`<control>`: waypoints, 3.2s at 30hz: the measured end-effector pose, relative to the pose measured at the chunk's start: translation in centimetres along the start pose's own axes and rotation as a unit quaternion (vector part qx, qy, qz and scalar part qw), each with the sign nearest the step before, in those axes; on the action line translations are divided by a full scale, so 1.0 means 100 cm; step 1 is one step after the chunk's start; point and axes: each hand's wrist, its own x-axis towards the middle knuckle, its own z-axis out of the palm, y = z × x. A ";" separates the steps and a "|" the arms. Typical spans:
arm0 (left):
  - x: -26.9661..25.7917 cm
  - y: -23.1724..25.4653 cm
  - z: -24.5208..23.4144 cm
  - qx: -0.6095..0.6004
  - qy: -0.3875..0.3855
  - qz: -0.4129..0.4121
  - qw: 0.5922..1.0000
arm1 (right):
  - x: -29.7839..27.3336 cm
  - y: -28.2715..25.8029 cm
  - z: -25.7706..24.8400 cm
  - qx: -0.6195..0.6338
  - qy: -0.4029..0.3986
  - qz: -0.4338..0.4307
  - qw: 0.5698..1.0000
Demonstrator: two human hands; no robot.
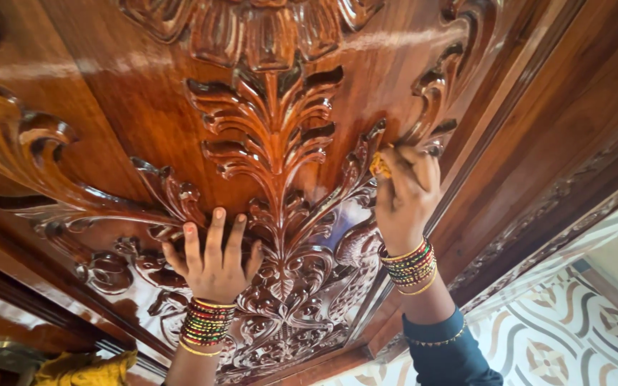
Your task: The person wipes a carved wooden door with a yellow cloth, focusing on the ornate relief patterns. They dip the cloth into a small metal bowl on a blue stool to re-wet it, then continue wiping the door surface.
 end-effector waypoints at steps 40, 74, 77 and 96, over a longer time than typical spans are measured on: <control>0.001 0.002 -0.001 0.002 0.010 -0.004 1.000 | -0.118 -0.015 0.058 0.074 0.051 -0.139 0.986; 0.004 0.117 -0.086 -0.399 -0.129 -0.220 0.881 | -0.157 -0.025 -0.006 0.457 -0.222 0.182 0.842; -0.002 0.123 -0.082 -0.397 -0.131 -0.242 0.876 | -0.148 -0.015 -0.017 0.428 -0.224 0.086 0.871; 0.119 0.153 -0.033 -0.197 0.049 0.033 0.979 | -0.177 0.147 0.043 -0.015 -0.020 -0.008 1.000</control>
